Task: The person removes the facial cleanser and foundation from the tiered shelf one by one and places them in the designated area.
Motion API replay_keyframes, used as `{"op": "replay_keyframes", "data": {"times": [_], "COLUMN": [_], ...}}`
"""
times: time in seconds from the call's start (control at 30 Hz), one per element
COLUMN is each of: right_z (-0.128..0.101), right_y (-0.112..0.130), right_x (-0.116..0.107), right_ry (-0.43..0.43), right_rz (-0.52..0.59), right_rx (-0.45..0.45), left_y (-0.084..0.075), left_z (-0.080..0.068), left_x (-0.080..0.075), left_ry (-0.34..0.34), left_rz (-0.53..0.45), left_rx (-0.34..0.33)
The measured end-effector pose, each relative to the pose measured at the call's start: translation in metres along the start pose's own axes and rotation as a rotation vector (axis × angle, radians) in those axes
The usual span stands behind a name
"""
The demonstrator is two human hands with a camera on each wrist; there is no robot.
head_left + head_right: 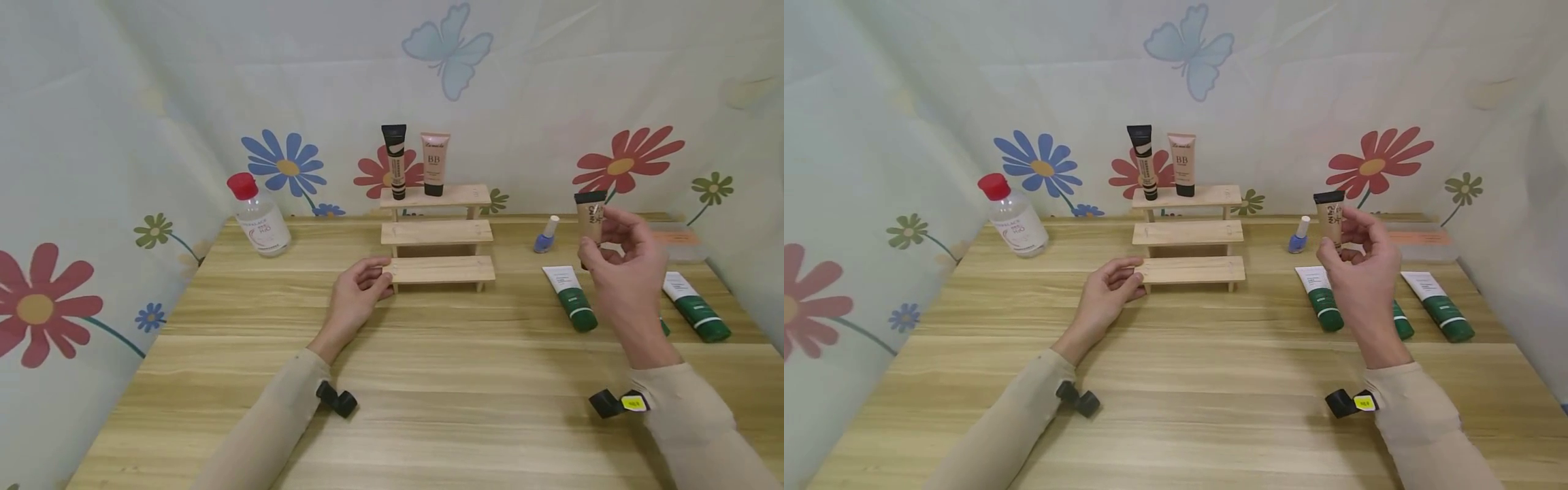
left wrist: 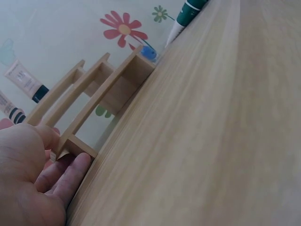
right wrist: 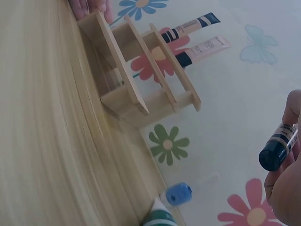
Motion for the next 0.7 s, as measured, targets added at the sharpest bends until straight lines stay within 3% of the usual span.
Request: {"op": "replay_keyframes", "data": {"times": [0.33,0.7], "right_z": [-0.019,-0.048], "right_y": [-0.013,-0.044], "right_x": [-0.056,-0.101], "right_ry": [-0.119,-0.220], "right_rz": [-0.049,-0.125], "right_rx": [0.042,0.194], "left_y": [-0.001,0.002], "left_z": [0.000,0.001], "left_x": [0.001,0.001], "left_ry": [0.007,0.007], "left_rz": [-0.003,0.002], "left_rx": [0.001,0.011]}}
Point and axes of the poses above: each hand's wrist, its own z-axis towards the middle knuckle, its own x-axis out of the palm, y = z × x, the point moved 9 cm from there along z, towards the middle knuckle, and after that the axes turned 9 degrees about y, right-handed, at the moved point
